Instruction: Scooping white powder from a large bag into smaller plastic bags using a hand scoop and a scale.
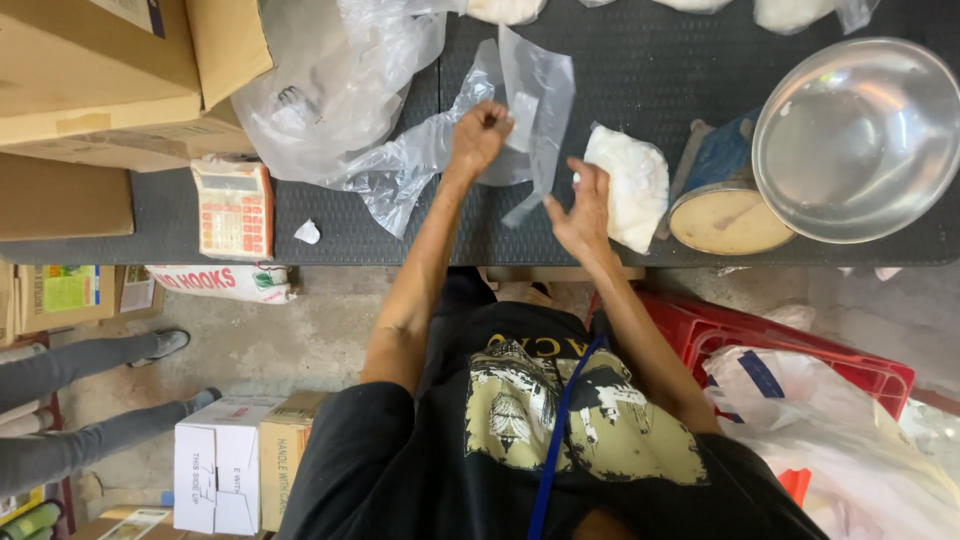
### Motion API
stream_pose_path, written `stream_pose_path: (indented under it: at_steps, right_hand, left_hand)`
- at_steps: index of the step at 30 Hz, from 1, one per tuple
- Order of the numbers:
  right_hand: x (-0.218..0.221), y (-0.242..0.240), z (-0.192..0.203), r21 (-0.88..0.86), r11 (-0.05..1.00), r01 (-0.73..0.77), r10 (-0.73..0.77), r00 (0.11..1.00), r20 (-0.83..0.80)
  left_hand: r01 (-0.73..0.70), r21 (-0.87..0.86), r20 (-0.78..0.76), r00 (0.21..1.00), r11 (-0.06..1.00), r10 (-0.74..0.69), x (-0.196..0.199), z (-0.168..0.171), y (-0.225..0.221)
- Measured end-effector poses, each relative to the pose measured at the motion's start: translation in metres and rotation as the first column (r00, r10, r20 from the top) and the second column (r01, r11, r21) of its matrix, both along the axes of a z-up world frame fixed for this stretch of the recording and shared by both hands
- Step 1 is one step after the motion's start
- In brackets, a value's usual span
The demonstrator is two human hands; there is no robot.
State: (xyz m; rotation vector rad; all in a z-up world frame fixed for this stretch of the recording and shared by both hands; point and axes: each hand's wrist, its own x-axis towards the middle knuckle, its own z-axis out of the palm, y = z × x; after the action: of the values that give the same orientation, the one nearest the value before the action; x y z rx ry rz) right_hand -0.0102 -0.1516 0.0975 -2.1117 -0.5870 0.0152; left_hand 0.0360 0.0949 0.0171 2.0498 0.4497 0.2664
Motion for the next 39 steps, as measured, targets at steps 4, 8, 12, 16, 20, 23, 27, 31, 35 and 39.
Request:
stream_pose_path:
  at_steps: [4,8,12,16,20,23,27,31,35,39]
  right_hand:
    - [0.019,0.041,0.021,0.106,0.994,-0.001,0.003,1.0,-0.025]
    - [0.02,0.048,0.025,0.228,0.968,0.104,-0.106,0.994,-0.003]
    - [0.025,0.036,0.003,0.429,0.867,0.255,-0.047,0.898,-0.437]
    - [0.041,0.026,-0.019,0.703,0.643,0.303,0.145,0.853,-0.501]
    - [0.032,0.021,0.015,0.616,0.565,0.549,0.269,0.583,-0.767]
    - [0.034,0.014,0.0,0.667,0.517,0.536,0.433,0.508,-0.744]
    - [0.021,0.017,0.065,0.683,0.459,0.568,0.58,0.391,-0.715]
    - [0.037,-0.003,0.054,0.723,0.387,0.573,0.697,0.332,-0.636]
    - [0.071,-0.029,-0.005,0.74,0.251,0.624,0.753,0.355,-0.554]
    - [0.11,-0.046,-0.044,0.615,0.201,0.763,0.769,0.266,-0.581]
  left_hand:
    - [-0.033,-0.486,0.074,0.994,0.873,0.079,-0.006,0.049,-0.023]
    - [-0.048,-0.613,0.046,0.994,0.789,0.097,-0.02,0.079,-0.035]
    - [-0.004,-0.786,0.051,0.996,0.619,0.072,-0.037,0.112,-0.044]
    - [0.31,-0.744,0.282,0.949,0.592,-0.142,-0.058,0.134,-0.069]
    - [0.27,-0.587,0.254,0.957,0.764,-0.143,-0.066,0.1,-0.091]
    - [0.173,-0.608,0.214,0.976,0.775,-0.05,-0.068,0.083,-0.094]
    - [-0.073,-0.57,0.258,0.93,0.818,0.263,-0.062,0.042,-0.08]
    - [-0.24,-0.693,0.114,0.895,0.68,0.432,-0.078,0.034,-0.049]
    - [-0.041,-0.98,-0.12,0.903,-0.195,0.413,-0.099,0.003,-0.028]
    - [0.041,-0.973,-0.037,0.943,-0.226,0.331,-0.116,-0.062,-0.017]
